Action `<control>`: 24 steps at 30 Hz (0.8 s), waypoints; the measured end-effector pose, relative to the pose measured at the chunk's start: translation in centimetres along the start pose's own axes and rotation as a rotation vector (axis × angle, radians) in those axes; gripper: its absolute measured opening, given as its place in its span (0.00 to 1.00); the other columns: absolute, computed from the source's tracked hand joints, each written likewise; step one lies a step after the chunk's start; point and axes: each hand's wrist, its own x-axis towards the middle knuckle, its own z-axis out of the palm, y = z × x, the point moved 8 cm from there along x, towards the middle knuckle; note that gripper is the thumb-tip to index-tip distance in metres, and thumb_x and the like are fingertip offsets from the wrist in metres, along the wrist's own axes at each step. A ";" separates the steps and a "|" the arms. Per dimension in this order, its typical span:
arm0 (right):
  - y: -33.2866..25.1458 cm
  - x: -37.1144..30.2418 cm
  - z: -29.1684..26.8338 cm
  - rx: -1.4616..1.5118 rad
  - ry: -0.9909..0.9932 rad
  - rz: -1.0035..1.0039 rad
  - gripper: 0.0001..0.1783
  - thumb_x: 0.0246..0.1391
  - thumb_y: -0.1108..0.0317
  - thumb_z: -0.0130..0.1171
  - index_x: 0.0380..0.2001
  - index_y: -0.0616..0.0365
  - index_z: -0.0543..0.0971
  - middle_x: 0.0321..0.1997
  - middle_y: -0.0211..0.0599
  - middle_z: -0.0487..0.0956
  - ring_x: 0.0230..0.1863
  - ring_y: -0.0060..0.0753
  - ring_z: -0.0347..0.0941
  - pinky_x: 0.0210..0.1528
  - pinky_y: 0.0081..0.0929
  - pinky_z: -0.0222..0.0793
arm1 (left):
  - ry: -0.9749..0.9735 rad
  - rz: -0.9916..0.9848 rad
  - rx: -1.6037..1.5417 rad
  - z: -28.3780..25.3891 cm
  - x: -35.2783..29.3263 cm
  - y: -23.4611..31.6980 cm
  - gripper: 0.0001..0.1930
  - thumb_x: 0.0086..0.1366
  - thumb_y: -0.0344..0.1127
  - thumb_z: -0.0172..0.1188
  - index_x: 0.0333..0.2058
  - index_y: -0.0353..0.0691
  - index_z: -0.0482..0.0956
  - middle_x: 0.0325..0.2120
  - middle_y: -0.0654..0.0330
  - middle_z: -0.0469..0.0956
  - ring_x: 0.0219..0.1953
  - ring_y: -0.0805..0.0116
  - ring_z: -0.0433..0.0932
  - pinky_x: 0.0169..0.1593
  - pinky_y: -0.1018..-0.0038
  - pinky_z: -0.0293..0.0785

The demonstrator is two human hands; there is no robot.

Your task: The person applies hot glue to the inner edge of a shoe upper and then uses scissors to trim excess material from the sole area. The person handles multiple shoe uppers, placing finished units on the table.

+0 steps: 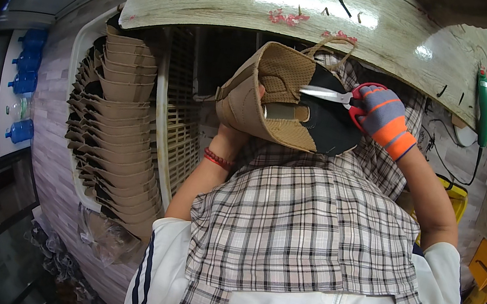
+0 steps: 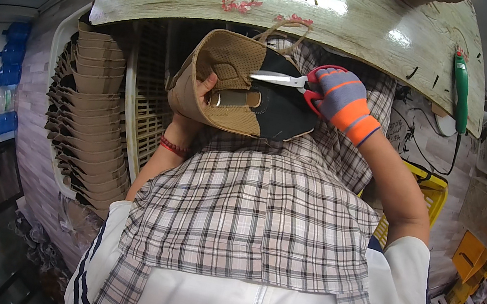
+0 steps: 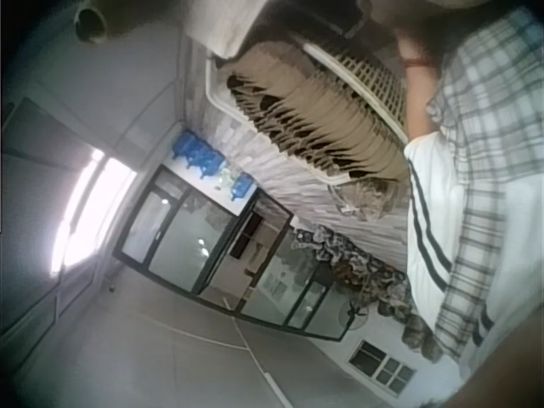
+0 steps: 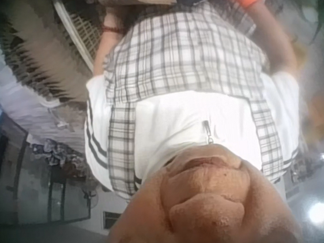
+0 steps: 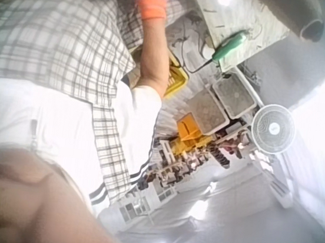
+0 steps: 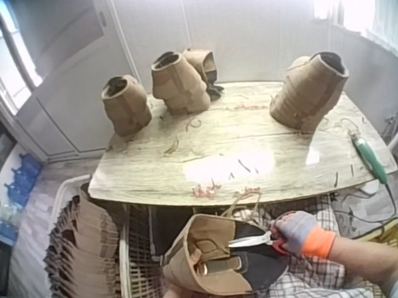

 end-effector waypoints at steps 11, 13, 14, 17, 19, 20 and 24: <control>-0.9 0.4 -1.2 -0.085 -0.044 -0.036 0.19 0.42 0.58 0.71 0.38 0.51 0.80 0.35 0.39 0.80 0.41 0.45 0.76 0.45 0.39 0.71 | -0.030 -0.015 0.052 -0.5 -0.1 -1.0 0.19 0.70 0.42 0.62 0.54 0.37 0.76 0.50 0.62 0.78 0.51 0.73 0.75 0.53 0.74 0.73; -1.2 0.7 -1.3 -0.077 -0.048 -0.039 0.19 0.42 0.58 0.71 0.38 0.51 0.80 0.35 0.39 0.80 0.41 0.45 0.76 0.45 0.39 0.71 | 0.012 0.025 0.061 0.1 -0.3 0.0 0.22 0.68 0.45 0.63 0.52 0.35 0.75 0.46 0.59 0.79 0.47 0.72 0.77 0.49 0.75 0.75; -1.3 0.8 -1.4 -0.080 -0.055 -0.039 0.19 0.41 0.58 0.71 0.38 0.51 0.80 0.35 0.39 0.80 0.41 0.44 0.76 0.45 0.39 0.71 | 0.028 0.031 0.045 0.5 -0.3 0.6 0.23 0.68 0.46 0.64 0.52 0.35 0.74 0.45 0.59 0.79 0.46 0.72 0.77 0.48 0.75 0.75; -1.3 0.9 -0.9 -0.086 -0.106 -0.010 0.20 0.41 0.58 0.71 0.39 0.50 0.80 0.35 0.38 0.80 0.41 0.44 0.77 0.45 0.39 0.71 | 0.040 -0.032 -0.114 0.9 -0.8 1.2 0.23 0.68 0.46 0.64 0.53 0.36 0.74 0.45 0.60 0.79 0.46 0.72 0.76 0.49 0.75 0.75; -1.5 0.9 -0.9 -0.112 -0.105 -0.013 0.20 0.41 0.59 0.72 0.39 0.50 0.80 0.34 0.38 0.80 0.41 0.44 0.77 0.45 0.39 0.71 | 0.047 -0.076 -0.204 0.6 -0.9 0.4 0.23 0.67 0.45 0.65 0.53 0.36 0.75 0.45 0.60 0.79 0.46 0.72 0.76 0.49 0.75 0.75; -1.8 0.9 -1.2 -0.137 -0.082 -0.032 0.20 0.41 0.59 0.72 0.39 0.50 0.80 0.34 0.38 0.80 0.41 0.43 0.77 0.45 0.39 0.72 | 0.051 -0.065 -0.126 0.3 -0.8 0.3 0.23 0.67 0.45 0.65 0.53 0.36 0.75 0.46 0.60 0.79 0.46 0.72 0.76 0.49 0.75 0.75; -1.4 0.3 -0.5 -0.152 -0.020 -0.045 0.19 0.41 0.59 0.72 0.38 0.49 0.80 0.34 0.39 0.80 0.40 0.43 0.77 0.45 0.39 0.72 | 0.061 -0.042 0.042 0.2 -0.7 1.2 0.22 0.67 0.44 0.65 0.52 0.36 0.76 0.46 0.60 0.79 0.46 0.72 0.76 0.49 0.75 0.75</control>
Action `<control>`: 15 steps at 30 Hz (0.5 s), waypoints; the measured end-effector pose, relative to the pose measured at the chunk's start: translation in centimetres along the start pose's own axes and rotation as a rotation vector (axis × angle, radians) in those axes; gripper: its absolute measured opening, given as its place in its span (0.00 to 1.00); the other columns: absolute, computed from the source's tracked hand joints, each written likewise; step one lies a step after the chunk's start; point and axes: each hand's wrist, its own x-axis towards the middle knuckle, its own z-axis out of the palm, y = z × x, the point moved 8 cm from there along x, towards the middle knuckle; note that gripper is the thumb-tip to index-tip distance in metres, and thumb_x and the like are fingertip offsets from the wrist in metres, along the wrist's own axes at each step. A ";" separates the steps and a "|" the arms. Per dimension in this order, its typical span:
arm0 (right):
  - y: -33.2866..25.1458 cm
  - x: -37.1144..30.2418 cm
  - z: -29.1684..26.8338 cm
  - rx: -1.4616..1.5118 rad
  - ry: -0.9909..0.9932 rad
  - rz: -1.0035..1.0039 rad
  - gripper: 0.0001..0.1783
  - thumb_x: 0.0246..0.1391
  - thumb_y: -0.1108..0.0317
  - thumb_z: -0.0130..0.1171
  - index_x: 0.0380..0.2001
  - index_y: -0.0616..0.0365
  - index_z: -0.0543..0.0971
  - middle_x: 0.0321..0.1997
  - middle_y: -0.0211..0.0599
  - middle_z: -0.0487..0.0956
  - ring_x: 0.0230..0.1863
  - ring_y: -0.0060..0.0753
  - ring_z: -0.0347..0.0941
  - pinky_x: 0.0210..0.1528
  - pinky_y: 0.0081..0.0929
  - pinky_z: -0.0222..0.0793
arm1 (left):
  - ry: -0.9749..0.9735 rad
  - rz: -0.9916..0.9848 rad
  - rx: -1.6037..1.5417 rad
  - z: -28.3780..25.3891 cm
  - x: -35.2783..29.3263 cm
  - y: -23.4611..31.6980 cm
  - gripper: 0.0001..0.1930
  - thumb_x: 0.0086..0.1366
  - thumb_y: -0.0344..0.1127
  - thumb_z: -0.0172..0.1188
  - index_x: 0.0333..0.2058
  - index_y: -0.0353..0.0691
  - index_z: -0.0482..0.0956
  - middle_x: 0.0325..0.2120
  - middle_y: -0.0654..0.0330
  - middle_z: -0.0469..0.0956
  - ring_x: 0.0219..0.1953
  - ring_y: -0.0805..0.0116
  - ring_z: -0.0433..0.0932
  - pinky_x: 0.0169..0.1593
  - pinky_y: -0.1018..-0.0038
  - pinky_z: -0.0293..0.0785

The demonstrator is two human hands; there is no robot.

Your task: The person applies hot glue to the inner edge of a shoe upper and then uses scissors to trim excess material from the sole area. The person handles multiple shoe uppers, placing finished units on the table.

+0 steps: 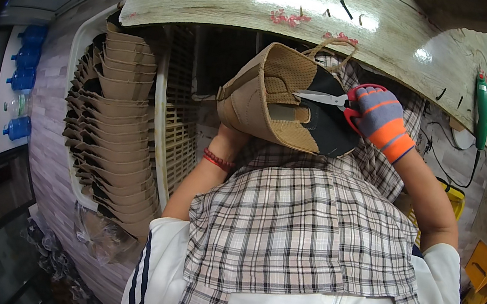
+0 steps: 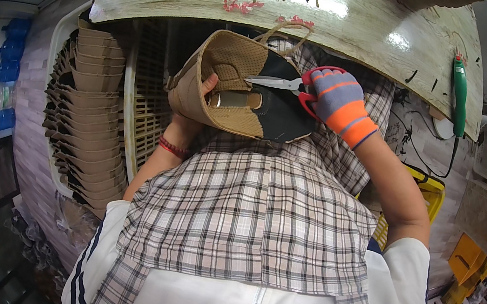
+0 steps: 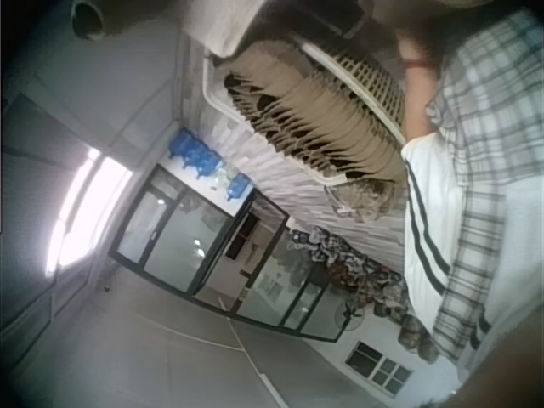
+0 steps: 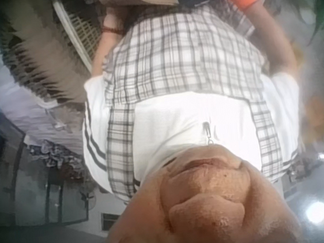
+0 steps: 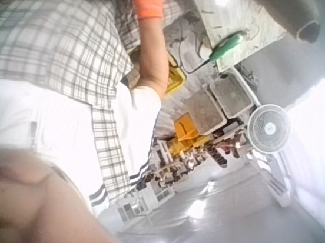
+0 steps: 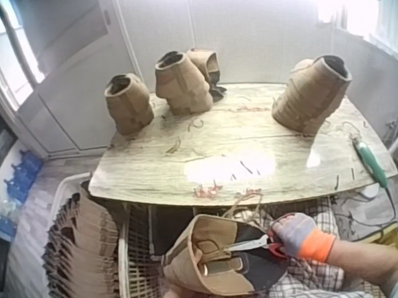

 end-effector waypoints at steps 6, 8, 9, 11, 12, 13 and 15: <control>2.0 -1.6 0.8 0.121 -0.077 0.159 0.21 0.39 0.58 0.73 0.38 0.48 0.79 0.36 0.36 0.80 0.41 0.45 0.76 0.46 0.39 0.71 | 0.036 0.121 -0.072 0.6 -0.8 0.9 0.22 0.67 0.43 0.66 0.52 0.35 0.76 0.46 0.60 0.79 0.46 0.72 0.77 0.48 0.75 0.76; 0.1 -0.5 -1.9 0.039 0.032 0.048 0.20 0.39 0.58 0.72 0.38 0.47 0.79 0.36 0.35 0.80 0.41 0.43 0.76 0.46 0.38 0.70 | 0.031 0.131 0.010 0.9 -0.8 1.7 0.22 0.66 0.43 0.66 0.52 0.35 0.76 0.46 0.60 0.79 0.46 0.72 0.77 0.48 0.75 0.76; -0.9 0.1 -3.3 -0.004 0.085 -0.007 0.20 0.39 0.57 0.72 0.38 0.47 0.79 0.36 0.34 0.79 0.41 0.43 0.76 0.45 0.38 0.70 | 0.022 0.067 -0.053 0.9 -0.6 1.6 0.22 0.66 0.43 0.66 0.52 0.35 0.76 0.46 0.60 0.79 0.46 0.72 0.77 0.48 0.75 0.76; -1.0 0.8 -3.5 0.002 0.029 -0.006 0.20 0.40 0.57 0.72 0.38 0.46 0.79 0.36 0.34 0.79 0.42 0.42 0.76 0.45 0.37 0.70 | 0.012 -0.016 -0.138 1.0 -0.4 1.1 0.22 0.66 0.43 0.66 0.52 0.35 0.76 0.45 0.60 0.78 0.46 0.71 0.77 0.49 0.75 0.76; -0.9 1.0 -3.6 0.006 0.023 -0.008 0.20 0.40 0.57 0.72 0.38 0.46 0.79 0.36 0.35 0.79 0.42 0.41 0.76 0.45 0.37 0.70 | 0.009 -0.036 -0.162 1.0 -0.3 0.7 0.22 0.66 0.44 0.66 0.52 0.35 0.75 0.45 0.60 0.78 0.46 0.71 0.77 0.49 0.75 0.76; -0.9 1.2 -3.7 0.009 0.017 -0.015 0.20 0.40 0.57 0.72 0.38 0.46 0.79 0.35 0.35 0.79 0.42 0.41 0.76 0.44 0.37 0.70 | 0.011 -0.057 -0.188 0.8 -0.3 0.4 0.22 0.66 0.44 0.66 0.52 0.35 0.75 0.46 0.60 0.78 0.47 0.71 0.77 0.49 0.75 0.76; -0.3 0.8 -4.1 -0.041 0.024 -0.009 0.19 0.40 0.57 0.72 0.38 0.46 0.80 0.35 0.35 0.79 0.41 0.41 0.76 0.44 0.36 0.70 | 0.035 0.048 -0.075 0.7 -0.7 0.8 0.23 0.66 0.44 0.66 0.53 0.36 0.75 0.46 0.60 0.78 0.47 0.71 0.77 0.49 0.74 0.76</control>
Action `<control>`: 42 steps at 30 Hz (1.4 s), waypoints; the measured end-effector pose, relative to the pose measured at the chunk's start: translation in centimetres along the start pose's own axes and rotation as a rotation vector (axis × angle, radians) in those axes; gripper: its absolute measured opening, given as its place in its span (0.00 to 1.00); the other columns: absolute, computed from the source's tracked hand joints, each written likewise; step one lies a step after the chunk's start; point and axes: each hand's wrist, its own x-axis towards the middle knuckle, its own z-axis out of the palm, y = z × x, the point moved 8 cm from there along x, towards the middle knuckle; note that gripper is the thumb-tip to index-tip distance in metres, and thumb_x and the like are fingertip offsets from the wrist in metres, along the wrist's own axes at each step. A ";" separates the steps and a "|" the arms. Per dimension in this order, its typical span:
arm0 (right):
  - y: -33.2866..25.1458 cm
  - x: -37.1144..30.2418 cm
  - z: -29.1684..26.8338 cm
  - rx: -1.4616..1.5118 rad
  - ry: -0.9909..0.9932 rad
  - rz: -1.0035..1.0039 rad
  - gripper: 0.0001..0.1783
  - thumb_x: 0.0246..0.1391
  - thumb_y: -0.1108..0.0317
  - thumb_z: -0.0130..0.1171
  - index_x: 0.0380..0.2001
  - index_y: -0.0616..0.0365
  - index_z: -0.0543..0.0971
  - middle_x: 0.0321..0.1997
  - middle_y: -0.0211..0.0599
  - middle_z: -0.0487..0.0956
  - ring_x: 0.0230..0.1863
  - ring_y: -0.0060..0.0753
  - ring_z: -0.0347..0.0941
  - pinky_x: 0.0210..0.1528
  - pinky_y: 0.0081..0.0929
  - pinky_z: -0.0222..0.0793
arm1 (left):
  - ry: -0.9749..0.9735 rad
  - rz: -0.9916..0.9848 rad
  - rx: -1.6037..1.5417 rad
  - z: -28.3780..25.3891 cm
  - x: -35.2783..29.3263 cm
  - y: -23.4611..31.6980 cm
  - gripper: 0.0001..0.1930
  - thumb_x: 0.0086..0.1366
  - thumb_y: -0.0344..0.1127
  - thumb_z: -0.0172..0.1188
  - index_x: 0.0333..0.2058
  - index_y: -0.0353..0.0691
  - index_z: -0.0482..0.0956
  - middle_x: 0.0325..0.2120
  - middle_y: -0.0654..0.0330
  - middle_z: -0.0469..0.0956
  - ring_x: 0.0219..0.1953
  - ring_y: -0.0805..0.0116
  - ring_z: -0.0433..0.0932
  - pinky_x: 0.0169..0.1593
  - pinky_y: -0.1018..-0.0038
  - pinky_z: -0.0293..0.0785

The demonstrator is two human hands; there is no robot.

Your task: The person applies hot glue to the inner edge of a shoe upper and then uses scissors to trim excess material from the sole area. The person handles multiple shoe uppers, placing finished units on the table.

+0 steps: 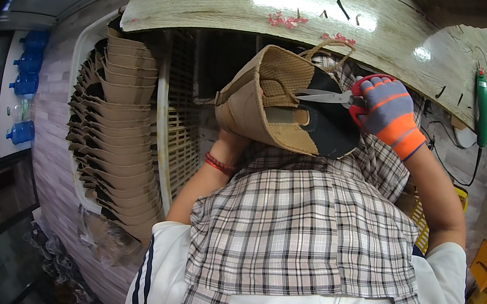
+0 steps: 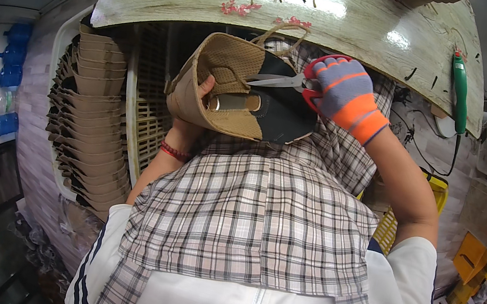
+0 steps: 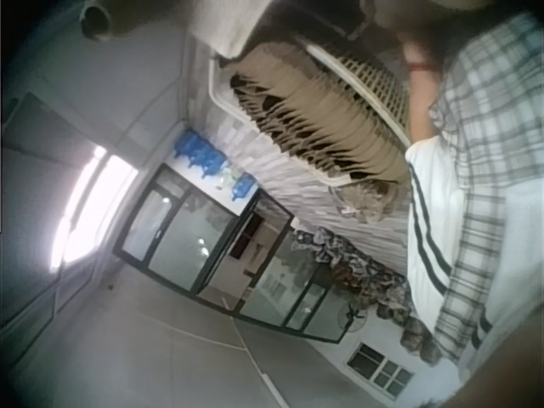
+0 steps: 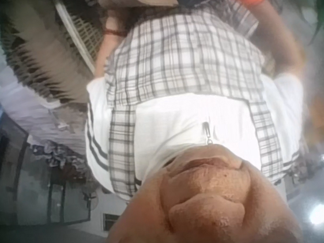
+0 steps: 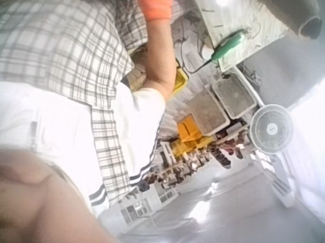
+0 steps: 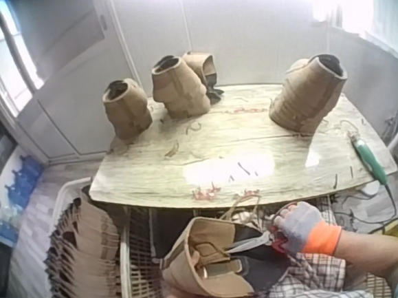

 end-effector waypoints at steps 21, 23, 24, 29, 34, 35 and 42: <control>-2.8 -0.7 0.1 -0.088 0.080 -0.068 0.17 0.46 0.52 0.69 0.34 0.50 0.78 0.30 0.36 0.79 0.35 0.40 0.77 0.37 0.37 0.72 | -0.006 -0.114 -0.193 1.1 0.2 -0.7 0.21 0.65 0.42 0.67 0.52 0.38 0.75 0.46 0.61 0.78 0.46 0.71 0.77 0.48 0.73 0.77; -2.3 -1.1 0.5 -0.086 0.035 -0.033 0.17 0.46 0.53 0.70 0.34 0.50 0.79 0.30 0.36 0.80 0.35 0.40 0.78 0.38 0.36 0.72 | -0.027 -0.155 -0.246 1.4 0.1 -0.7 0.21 0.65 0.41 0.67 0.53 0.38 0.75 0.47 0.61 0.78 0.47 0.71 0.77 0.49 0.72 0.77; -2.0 -1.4 0.9 -0.078 -0.013 0.002 0.16 0.46 0.54 0.70 0.34 0.50 0.79 0.31 0.36 0.81 0.36 0.39 0.79 0.38 0.35 0.73 | -0.036 -0.151 -0.250 1.4 0.0 -0.6 0.21 0.65 0.41 0.67 0.53 0.38 0.75 0.47 0.61 0.78 0.48 0.71 0.77 0.49 0.72 0.77; -0.3 -1.9 0.7 0.272 0.011 0.311 0.13 0.50 0.59 0.67 0.38 0.50 0.82 0.39 0.33 0.85 0.38 0.40 0.82 0.39 0.30 0.77 | -0.029 -0.144 -0.268 0.7 0.1 -1.4 0.22 0.66 0.41 0.66 0.54 0.38 0.74 0.49 0.60 0.77 0.49 0.71 0.77 0.50 0.72 0.77; -1.2 -1.4 3.3 0.262 -0.245 0.322 0.18 0.53 0.54 0.65 0.44 0.50 0.82 0.35 0.38 0.85 0.37 0.47 0.82 0.38 0.33 0.77 | -0.083 0.137 -0.103 -0.2 -0.1 -1.2 0.21 0.66 0.40 0.66 0.54 0.38 0.76 0.46 0.61 0.79 0.47 0.71 0.78 0.48 0.73 0.77; 0.1 -1.8 3.6 0.275 -0.213 0.428 0.18 0.55 0.51 0.64 0.44 0.48 0.82 0.34 0.37 0.85 0.36 0.46 0.82 0.38 0.35 0.77 | -0.071 0.046 -0.123 0.3 0.1 -0.6 0.20 0.66 0.40 0.66 0.53 0.37 0.76 0.46 0.61 0.79 0.46 0.71 0.78 0.48 0.73 0.77; -2.0 -4.4 0.7 0.509 -0.238 0.370 0.19 0.58 0.55 0.61 0.46 0.56 0.79 0.41 0.46 0.83 0.43 0.52 0.80 0.43 0.39 0.75 | -0.090 -0.428 -0.215 -4.4 -1.1 -1.6 0.20 0.64 0.34 0.67 0.52 0.37 0.77 0.40 0.62 0.80 0.39 0.74 0.80 0.40 0.77 0.79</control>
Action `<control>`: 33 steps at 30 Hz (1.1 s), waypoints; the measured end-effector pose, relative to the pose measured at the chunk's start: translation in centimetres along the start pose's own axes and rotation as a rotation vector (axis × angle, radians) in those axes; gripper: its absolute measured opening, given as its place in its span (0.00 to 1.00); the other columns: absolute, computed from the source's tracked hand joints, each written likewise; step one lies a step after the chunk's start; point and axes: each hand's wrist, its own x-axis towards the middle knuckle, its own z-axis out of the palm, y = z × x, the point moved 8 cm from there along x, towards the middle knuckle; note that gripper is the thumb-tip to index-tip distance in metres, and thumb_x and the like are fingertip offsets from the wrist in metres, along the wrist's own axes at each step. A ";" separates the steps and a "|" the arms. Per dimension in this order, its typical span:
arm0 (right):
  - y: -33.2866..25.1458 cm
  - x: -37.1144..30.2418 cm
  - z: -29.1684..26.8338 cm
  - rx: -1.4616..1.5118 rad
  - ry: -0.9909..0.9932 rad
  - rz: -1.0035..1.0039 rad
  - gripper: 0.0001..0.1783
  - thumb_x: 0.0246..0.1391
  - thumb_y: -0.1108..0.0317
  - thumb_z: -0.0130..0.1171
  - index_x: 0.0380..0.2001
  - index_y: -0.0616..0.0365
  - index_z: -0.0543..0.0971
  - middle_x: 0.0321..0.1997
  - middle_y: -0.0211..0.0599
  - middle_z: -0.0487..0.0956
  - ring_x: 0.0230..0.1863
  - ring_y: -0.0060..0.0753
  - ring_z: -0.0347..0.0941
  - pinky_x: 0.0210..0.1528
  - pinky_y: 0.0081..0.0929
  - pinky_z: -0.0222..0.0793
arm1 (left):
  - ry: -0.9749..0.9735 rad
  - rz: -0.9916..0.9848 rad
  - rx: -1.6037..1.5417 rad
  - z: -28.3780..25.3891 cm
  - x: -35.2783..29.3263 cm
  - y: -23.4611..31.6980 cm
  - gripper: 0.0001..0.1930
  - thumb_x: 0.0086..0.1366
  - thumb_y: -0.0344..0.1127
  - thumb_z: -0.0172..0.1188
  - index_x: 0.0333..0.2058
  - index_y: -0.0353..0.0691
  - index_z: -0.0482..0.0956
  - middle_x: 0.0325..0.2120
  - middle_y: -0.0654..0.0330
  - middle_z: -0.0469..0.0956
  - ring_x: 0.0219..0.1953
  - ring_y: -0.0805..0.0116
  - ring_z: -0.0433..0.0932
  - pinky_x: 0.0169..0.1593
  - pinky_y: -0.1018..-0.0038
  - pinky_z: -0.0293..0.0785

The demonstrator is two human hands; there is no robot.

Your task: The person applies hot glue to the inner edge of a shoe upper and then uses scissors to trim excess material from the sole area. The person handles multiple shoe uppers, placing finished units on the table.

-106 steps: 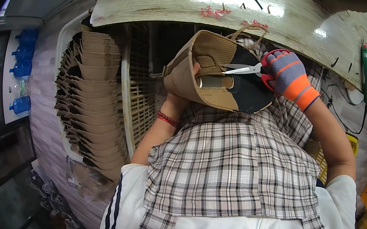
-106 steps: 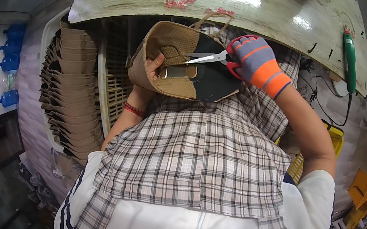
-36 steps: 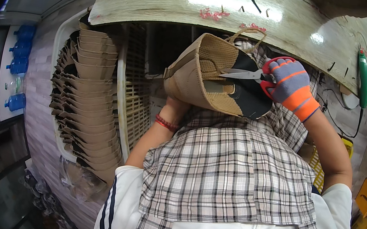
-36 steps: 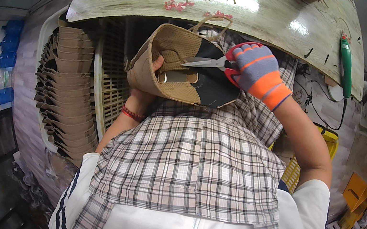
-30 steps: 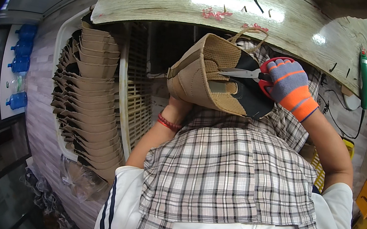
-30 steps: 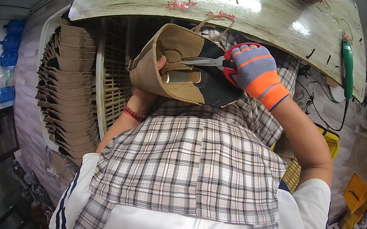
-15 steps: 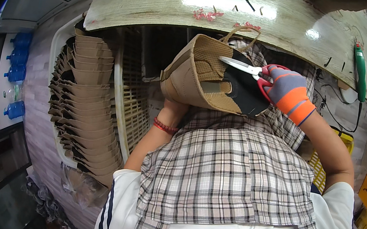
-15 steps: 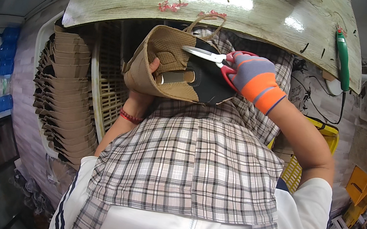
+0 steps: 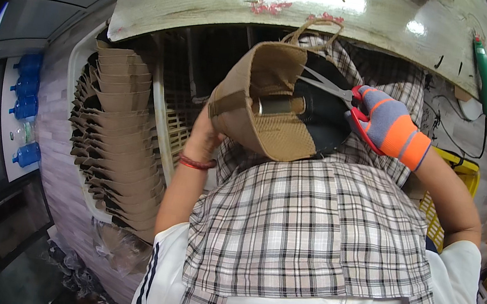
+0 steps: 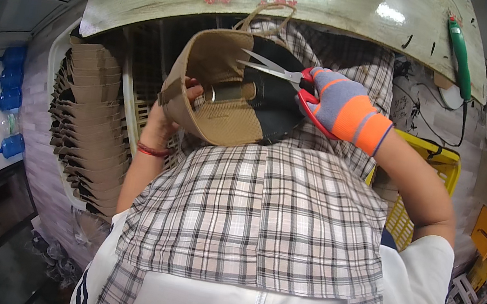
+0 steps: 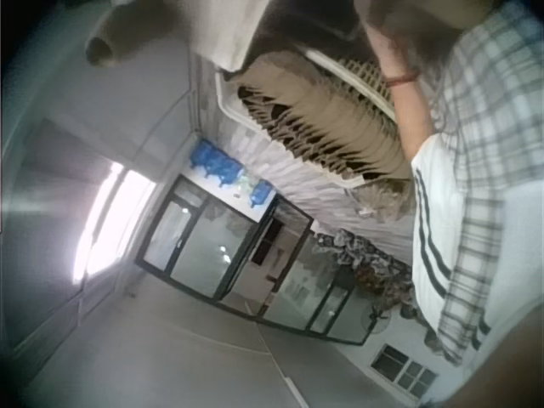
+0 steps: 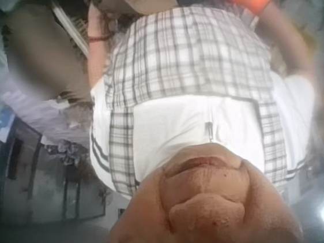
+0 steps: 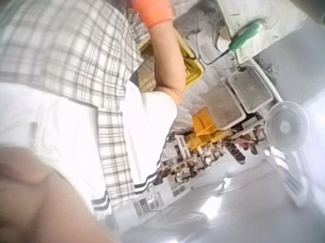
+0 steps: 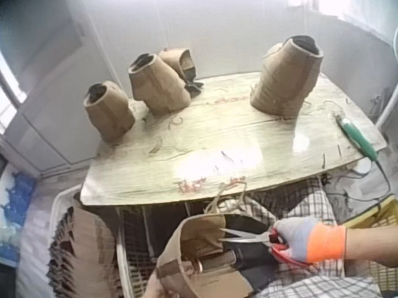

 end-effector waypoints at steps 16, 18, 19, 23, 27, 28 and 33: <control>-3.9 -1.4 3.6 -0.370 -0.411 -0.185 0.18 0.51 0.53 0.63 0.38 0.55 0.82 0.32 0.41 0.83 0.38 0.44 0.81 0.39 0.36 0.77 | 0.012 -0.260 0.233 -2.0 -2.8 -1.9 0.16 0.47 0.22 0.76 0.32 0.40 0.78 0.30 0.69 0.76 0.32 0.78 0.75 0.33 0.84 0.69; -4.2 -1.3 3.6 -0.351 -0.329 -0.243 0.17 0.51 0.54 0.64 0.38 0.54 0.83 0.32 0.39 0.83 0.37 0.43 0.81 0.39 0.35 0.77 | -0.003 -0.263 0.237 -1.7 -3.0 -1.8 0.16 0.47 0.21 0.75 0.33 0.40 0.79 0.30 0.68 0.76 0.33 0.78 0.75 0.34 0.83 0.69; -4.3 -1.3 3.5 -0.335 -0.254 -0.302 0.16 0.51 0.54 0.65 0.38 0.53 0.83 0.32 0.38 0.84 0.37 0.42 0.81 0.39 0.35 0.77 | -0.012 -0.268 0.241 -0.9 -3.3 -1.3 0.16 0.47 0.21 0.75 0.33 0.40 0.79 0.30 0.68 0.76 0.33 0.78 0.76 0.35 0.83 0.70; -4.3 -1.4 2.1 -0.390 -0.186 -0.348 0.16 0.49 0.55 0.68 0.37 0.52 0.83 0.32 0.35 0.84 0.36 0.40 0.82 0.40 0.33 0.77 | -0.005 -0.239 0.195 -0.9 -3.4 -1.6 0.15 0.49 0.20 0.73 0.35 0.37 0.79 0.31 0.67 0.78 0.35 0.76 0.78 0.37 0.81 0.74; -1.1 -1.5 0.9 -0.344 -0.049 -0.177 0.16 0.47 0.59 0.69 0.39 0.52 0.82 0.32 0.34 0.83 0.37 0.40 0.81 0.41 0.32 0.76 | -0.014 -0.234 0.166 -1.0 -3.1 -1.9 0.16 0.51 0.20 0.72 0.40 0.34 0.79 0.34 0.62 0.81 0.35 0.73 0.81 0.38 0.80 0.78; -1.8 -1.5 0.7 -0.311 -0.031 -0.231 0.16 0.47 0.59 0.70 0.39 0.52 0.82 0.32 0.34 0.83 0.38 0.40 0.81 0.42 0.32 0.76 | 0.005 -0.242 0.160 -0.8 -3.2 -1.8 0.17 0.52 0.20 0.72 0.42 0.33 0.80 0.34 0.61 0.82 0.35 0.73 0.81 0.38 0.80 0.78; -5.5 0.1 1.5 -0.271 0.027 -0.362 0.15 0.48 0.57 0.69 0.37 0.52 0.83 0.35 0.36 0.83 0.42 0.41 0.80 0.46 0.33 0.75 | -0.016 -0.266 0.159 -1.9 -3.3 -2.7 0.19 0.59 0.24 0.68 0.50 0.31 0.78 0.43 0.54 0.82 0.43 0.67 0.83 0.41 0.77 0.83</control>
